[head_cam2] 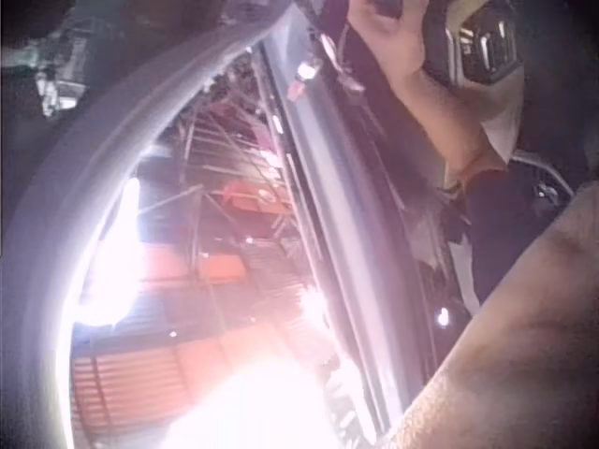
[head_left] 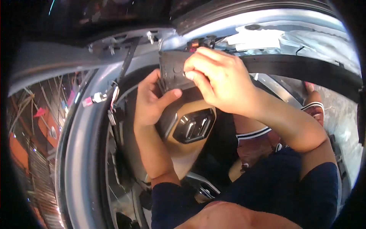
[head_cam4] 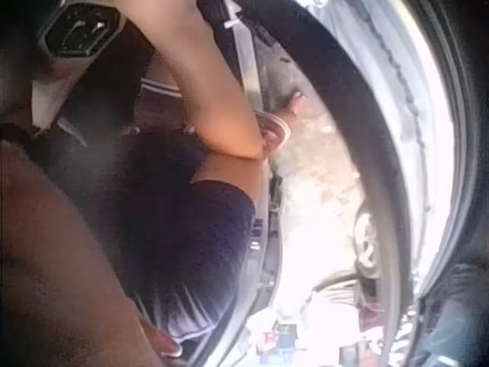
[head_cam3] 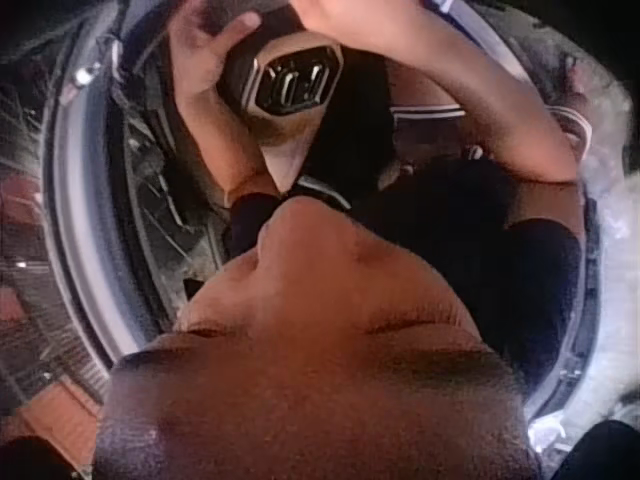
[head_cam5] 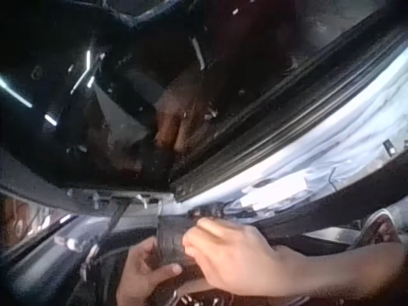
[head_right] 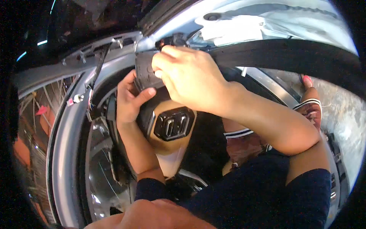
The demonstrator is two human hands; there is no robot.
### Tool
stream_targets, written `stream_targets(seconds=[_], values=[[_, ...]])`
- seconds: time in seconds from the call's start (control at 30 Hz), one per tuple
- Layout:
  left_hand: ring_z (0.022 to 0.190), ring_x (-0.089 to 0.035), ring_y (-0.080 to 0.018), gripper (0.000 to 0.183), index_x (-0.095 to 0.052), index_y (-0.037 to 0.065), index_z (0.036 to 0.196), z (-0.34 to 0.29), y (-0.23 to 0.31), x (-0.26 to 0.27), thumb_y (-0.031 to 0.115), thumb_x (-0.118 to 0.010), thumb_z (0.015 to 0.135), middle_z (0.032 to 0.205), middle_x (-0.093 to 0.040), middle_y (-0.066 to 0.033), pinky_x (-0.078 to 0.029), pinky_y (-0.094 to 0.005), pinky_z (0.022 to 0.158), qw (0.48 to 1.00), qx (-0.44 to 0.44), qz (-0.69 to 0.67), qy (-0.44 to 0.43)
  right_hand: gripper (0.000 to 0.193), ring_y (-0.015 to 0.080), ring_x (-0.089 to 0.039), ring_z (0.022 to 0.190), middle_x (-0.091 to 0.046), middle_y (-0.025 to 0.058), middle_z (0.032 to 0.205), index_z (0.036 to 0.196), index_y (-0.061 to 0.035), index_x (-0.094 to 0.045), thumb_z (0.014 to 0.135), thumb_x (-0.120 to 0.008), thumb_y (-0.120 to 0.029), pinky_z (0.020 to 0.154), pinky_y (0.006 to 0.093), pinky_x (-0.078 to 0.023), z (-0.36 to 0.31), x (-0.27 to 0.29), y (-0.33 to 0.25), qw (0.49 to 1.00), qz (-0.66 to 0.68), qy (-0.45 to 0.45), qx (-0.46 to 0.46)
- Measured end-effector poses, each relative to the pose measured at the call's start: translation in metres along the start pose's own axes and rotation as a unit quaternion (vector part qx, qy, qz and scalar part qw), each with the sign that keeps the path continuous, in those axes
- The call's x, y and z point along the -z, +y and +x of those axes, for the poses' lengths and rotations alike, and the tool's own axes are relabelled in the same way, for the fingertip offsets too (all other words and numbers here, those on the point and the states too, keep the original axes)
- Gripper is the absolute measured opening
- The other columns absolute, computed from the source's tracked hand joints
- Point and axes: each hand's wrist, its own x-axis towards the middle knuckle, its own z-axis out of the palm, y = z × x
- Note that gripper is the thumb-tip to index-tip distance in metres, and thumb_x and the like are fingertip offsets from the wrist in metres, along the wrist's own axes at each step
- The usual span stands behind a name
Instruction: The person assembles components on a car door panel by hand, inserting small white clips into a black triangular plastic piece and then fitting the piece onto the interior door frame.
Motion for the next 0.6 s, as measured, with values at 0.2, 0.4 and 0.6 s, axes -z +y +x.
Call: stream_targets(seconds=[0.2,0.4,0.6], values=[[0.091,-0.068,-0.0129,0.043,-0.064,-0.001,0.121,0.001,0.003,0.003,0.015,-0.079,0.084,0.104,-0.072,-0.0072,-0.052,-0.0262,0.085,0.997,-0.016,0.07,0.008,0.009,0.0328,-0.068,0.084,-0.06,0.0103,0.089,0.09,-0.0088,-0.061,0.088,-0.067,-0.015,0.069,0.0464,-0.057,0.007,-0.01,0.0,0.999,-0.03,0.032,0.021],[0.084,-0.068,-0.0124,0.028,-0.068,0.0,0.117,0.015,0.012,0.001,0.009,-0.07,0.09,0.099,-0.074,-0.0055,-0.051,-0.026,0.073,0.995,-0.038,0.088,0.0,0.013,0.0345,-0.068,0.086,-0.064,0.0087,0.092,0.095,-0.0107,-0.061,0.09,-0.067,-0.02,0.075,0.0469,-0.056,0.005,-0.007,0.014,0.994,-0.051,0.033,0.086],[0.083,-0.066,-0.0104,0.03,-0.067,-0.002,0.117,0.019,0.003,-0.011,0.013,-0.073,0.091,0.096,-0.072,-0.0043,-0.051,-0.0275,0.073,0.973,-0.106,0.206,0.011,0.014,0.0342,-0.072,0.087,-0.071,0.0118,0.092,0.094,-0.0094,-0.065,0.09,-0.065,-0.023,0.075,0.048,-0.057,0.001,-0.01,0.009,0.992,-0.116,0.021,0.052]])
